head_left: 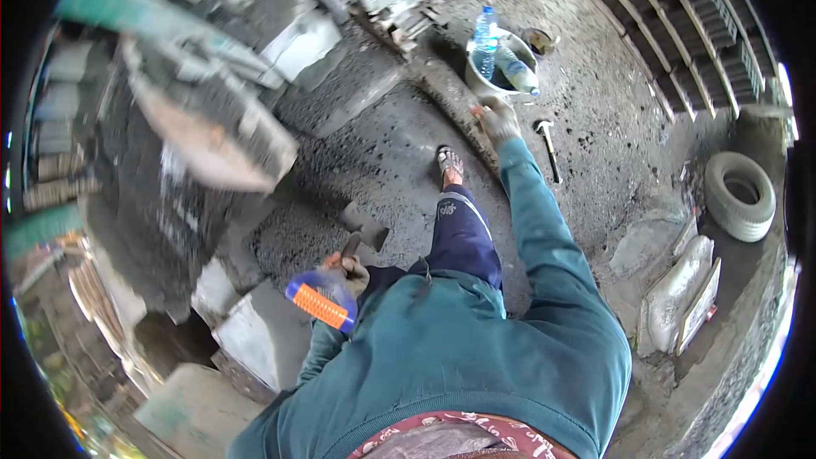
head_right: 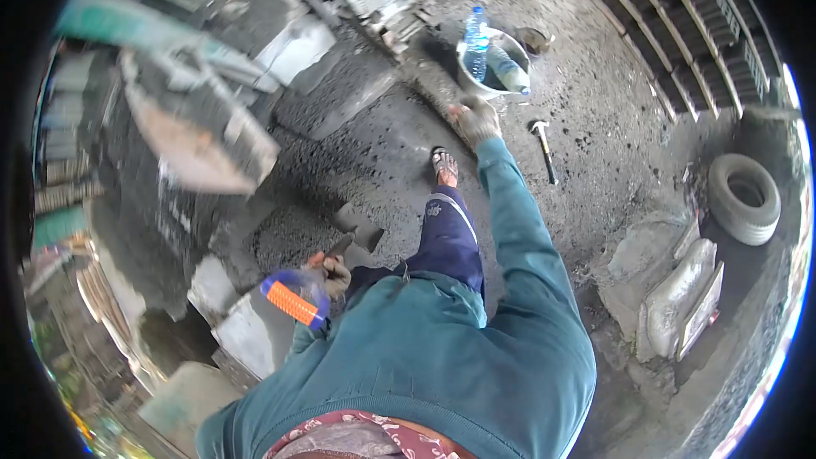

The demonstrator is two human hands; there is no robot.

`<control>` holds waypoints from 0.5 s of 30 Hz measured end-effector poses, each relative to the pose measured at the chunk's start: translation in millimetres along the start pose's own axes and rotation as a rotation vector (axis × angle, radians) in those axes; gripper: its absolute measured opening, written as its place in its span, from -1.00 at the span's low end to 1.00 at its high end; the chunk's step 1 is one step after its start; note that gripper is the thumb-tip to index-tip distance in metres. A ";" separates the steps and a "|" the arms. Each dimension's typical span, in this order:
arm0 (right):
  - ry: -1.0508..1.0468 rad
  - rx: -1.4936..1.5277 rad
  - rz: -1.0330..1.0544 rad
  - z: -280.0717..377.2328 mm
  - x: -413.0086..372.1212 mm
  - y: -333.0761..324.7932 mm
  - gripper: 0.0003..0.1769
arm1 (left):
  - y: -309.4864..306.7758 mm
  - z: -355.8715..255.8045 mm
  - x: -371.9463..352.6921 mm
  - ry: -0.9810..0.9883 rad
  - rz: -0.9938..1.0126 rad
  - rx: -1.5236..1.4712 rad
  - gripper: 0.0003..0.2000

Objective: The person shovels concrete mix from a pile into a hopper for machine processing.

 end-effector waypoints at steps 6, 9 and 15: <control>0.258 -0.521 0.001 -23.4 200.8 22.2 -0.09 | 49.2 40.8 53.2 0.190 -0.163 0.033 -0.74; 0.295 -0.503 -0.189 -51.0 261.7 40.1 -0.03 | 65.1 53.9 55.3 0.197 -0.250 0.187 -0.73; 0.230 -0.208 -0.376 -55.9 333.8 66.2 0.01 | 87.5 61.8 73.6 0.102 -0.315 0.177 -0.72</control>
Point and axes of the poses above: each hand's wrist, its own x-axis towards the middle knuckle, its own y-axis out of the palm, z = x × y, the point moved 5 cm from there along x, towards the middle knuckle, and after that the axes turned 8 degrees about -z, right-handed, at the moved point
